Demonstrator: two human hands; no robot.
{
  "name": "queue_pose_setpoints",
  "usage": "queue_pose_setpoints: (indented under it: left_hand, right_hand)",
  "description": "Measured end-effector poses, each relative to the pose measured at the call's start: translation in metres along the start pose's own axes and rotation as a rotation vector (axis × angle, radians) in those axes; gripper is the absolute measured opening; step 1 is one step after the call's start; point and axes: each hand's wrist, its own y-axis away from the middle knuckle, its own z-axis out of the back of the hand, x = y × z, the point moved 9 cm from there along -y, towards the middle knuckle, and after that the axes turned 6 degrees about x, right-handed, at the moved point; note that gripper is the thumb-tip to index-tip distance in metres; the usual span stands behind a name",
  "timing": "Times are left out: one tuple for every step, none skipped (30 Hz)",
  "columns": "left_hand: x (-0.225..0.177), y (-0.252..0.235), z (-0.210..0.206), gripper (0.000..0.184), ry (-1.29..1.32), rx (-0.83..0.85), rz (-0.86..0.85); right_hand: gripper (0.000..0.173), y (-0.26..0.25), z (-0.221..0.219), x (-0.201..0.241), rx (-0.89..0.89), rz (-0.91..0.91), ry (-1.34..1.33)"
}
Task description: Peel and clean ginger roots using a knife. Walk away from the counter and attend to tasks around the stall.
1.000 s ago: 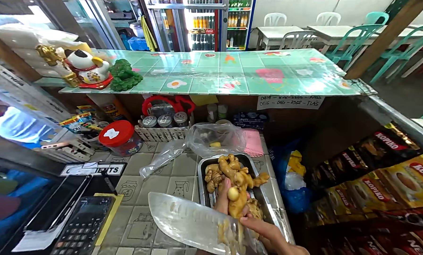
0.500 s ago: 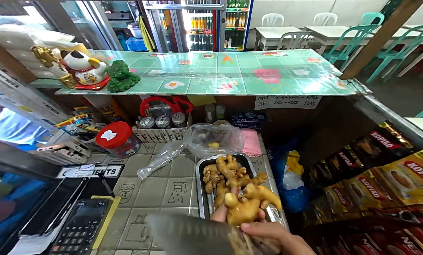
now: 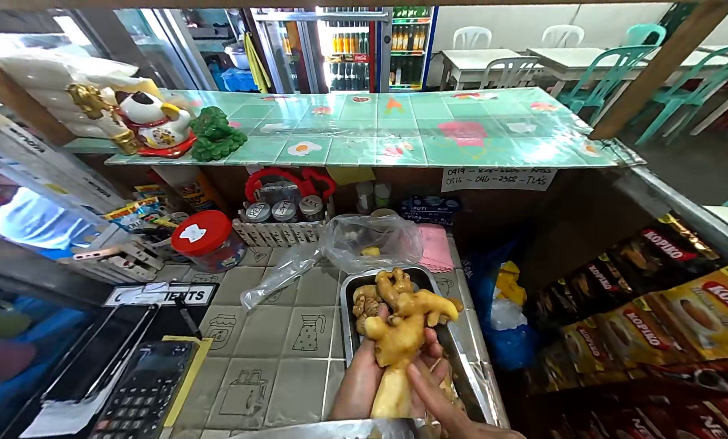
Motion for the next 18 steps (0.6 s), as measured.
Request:
queue_pose_setpoints:
  left_hand:
    - [-0.001,0.001,-0.001,0.077,-0.003,-0.017,-0.017]
    - [-0.002,0.001,-0.002,0.076,0.0,-0.041,-0.032]
    - [-0.003,0.001,-0.002,0.074,0.009,-0.047,-0.046]
    - [-0.003,0.0,0.0,0.072,0.02,-0.044,-0.059]
    - [-0.004,-0.002,0.002,0.07,0.038,-0.038,-0.076]
    - [-0.004,-0.005,0.004,0.068,0.041,-0.031,-0.091]
    - [-0.005,-0.008,0.005,0.066,0.022,-0.029,-0.107]
    - [-0.005,-0.01,0.005,0.066,0.015,-0.021,-0.115]
    - [-0.004,-0.01,0.004,0.067,0.01,-0.014,-0.114]
    - [-0.002,-0.008,0.003,0.068,-0.009,-0.003,-0.103]
    - [0.0,-0.007,0.002,0.071,-0.03,0.007,-0.079]
    - [0.0,-0.006,0.001,0.072,-0.073,0.023,-0.05]
    - [0.0,-0.006,0.0,0.071,-0.112,0.028,-0.031]
    - [0.0,-0.005,-0.001,0.07,-0.131,0.024,-0.015]
    - [0.001,-0.005,0.0,0.069,-0.119,0.032,0.008]
    - [0.002,-0.006,0.002,0.07,-0.114,0.035,0.032]
    - [0.004,-0.005,0.003,0.071,-0.098,0.031,0.049]
    - [0.004,-0.005,0.005,0.07,-0.088,0.021,0.05]
  right_hand:
    - [0.087,0.0,0.0,0.0,-0.002,-0.013,0.009]
    - [0.085,0.0,0.001,0.0,-0.01,-0.02,0.022]
    - [0.082,0.0,0.002,0.001,-0.02,-0.018,0.034]
    - [0.079,-0.001,0.003,0.001,-0.028,-0.013,0.048]
    - [0.073,-0.002,0.004,0.002,-0.039,-0.005,0.066]
    - [0.068,-0.003,0.005,0.0,-0.056,0.005,0.073]
    - [0.065,-0.003,0.006,-0.003,-0.065,0.009,0.069]
    - [0.064,-0.002,0.006,-0.006,-0.06,0.009,0.054]
    - [0.067,-0.002,0.007,-0.008,-0.058,0.012,0.023]
    - [0.07,-0.001,0.007,-0.009,-0.051,0.014,-0.012]
    - [0.073,-0.001,0.007,-0.008,-0.035,0.019,-0.035]
    - [0.074,0.0,0.006,-0.007,-0.022,0.024,-0.039]
    - [0.074,0.0,0.006,-0.007,-0.019,0.029,-0.035]
    - [0.072,0.0,0.007,-0.007,-0.017,0.03,-0.024]
    - [0.069,0.0,0.006,-0.008,-0.013,0.032,-0.007]
    - [0.066,-0.001,0.006,-0.007,-0.01,0.039,0.009]
    - [0.063,-0.003,0.007,-0.005,-0.009,0.05,0.024]
    - [0.06,-0.004,0.009,-0.003,-0.01,0.055,0.038]
